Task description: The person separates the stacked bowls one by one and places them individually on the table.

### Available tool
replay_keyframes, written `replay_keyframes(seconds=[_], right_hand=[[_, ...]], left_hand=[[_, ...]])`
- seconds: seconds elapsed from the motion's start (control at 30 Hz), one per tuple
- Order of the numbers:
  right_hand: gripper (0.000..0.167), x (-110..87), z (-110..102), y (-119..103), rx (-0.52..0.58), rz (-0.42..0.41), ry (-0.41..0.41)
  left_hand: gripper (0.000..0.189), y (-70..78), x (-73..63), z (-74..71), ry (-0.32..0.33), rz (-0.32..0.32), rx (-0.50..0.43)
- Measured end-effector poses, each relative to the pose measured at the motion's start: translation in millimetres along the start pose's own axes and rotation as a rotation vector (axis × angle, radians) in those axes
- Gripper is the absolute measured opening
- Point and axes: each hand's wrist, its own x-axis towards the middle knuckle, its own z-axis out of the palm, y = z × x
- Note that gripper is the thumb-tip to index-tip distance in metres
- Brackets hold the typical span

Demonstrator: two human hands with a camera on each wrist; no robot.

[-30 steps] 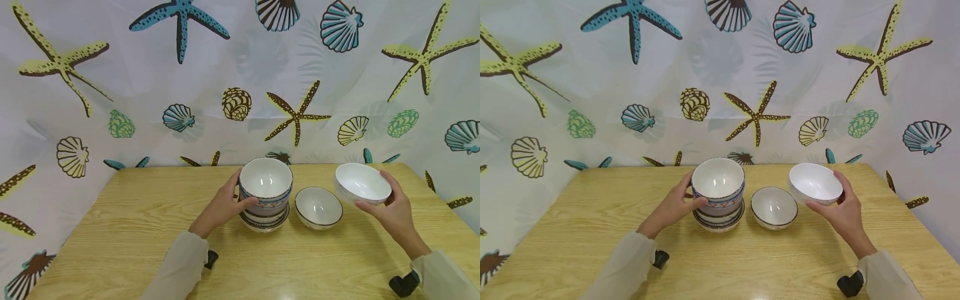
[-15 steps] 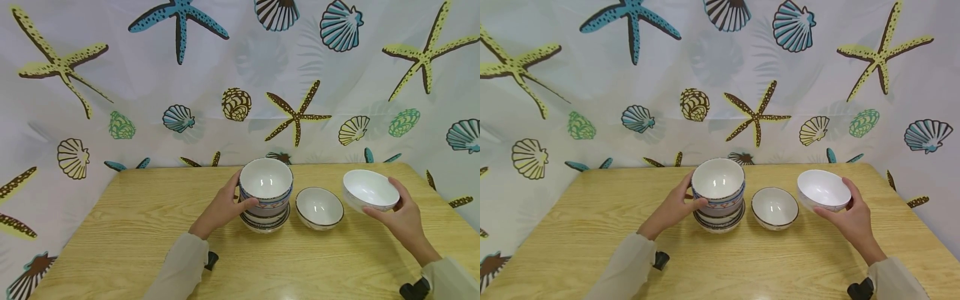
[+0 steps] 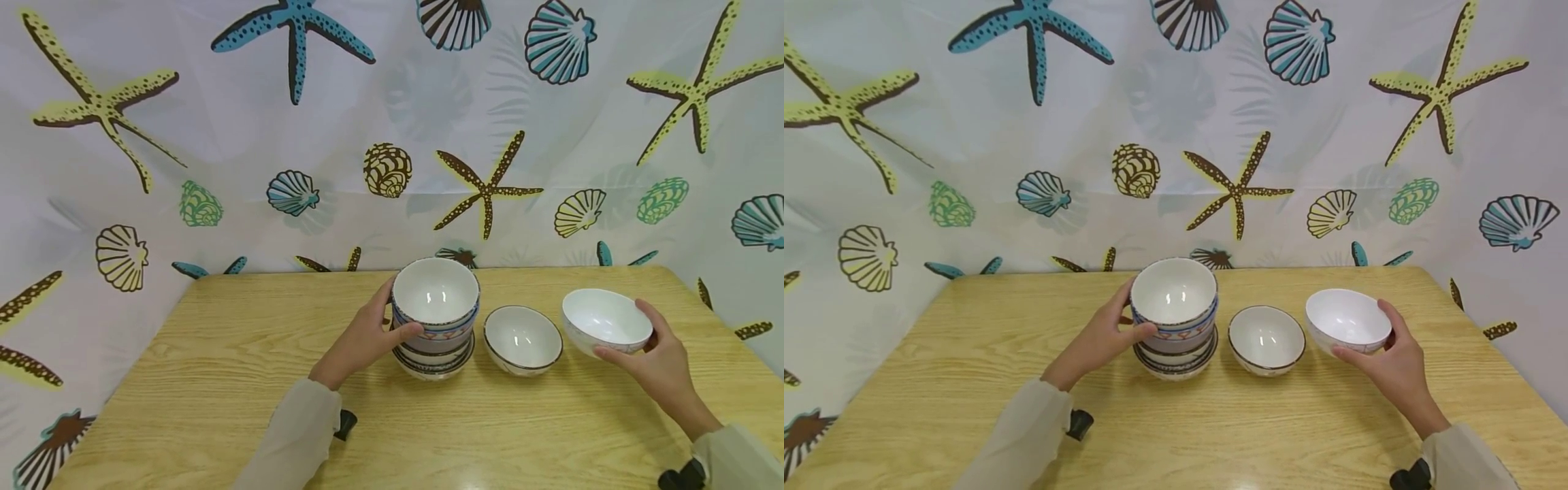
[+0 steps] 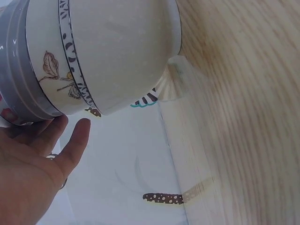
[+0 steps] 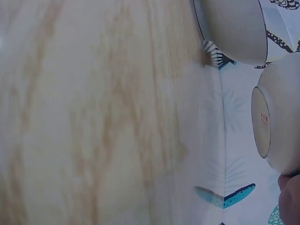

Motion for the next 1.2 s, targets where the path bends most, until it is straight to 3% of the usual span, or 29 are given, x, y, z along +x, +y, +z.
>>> replay_keyframes(seconds=[1.2], right_hand=[[0.102,-1.5,1,15,-0.047,0.077,-0.045]], left_hand=[[0.097,-1.6,0.9,0.5,-0.007,-0.004,0.002]])
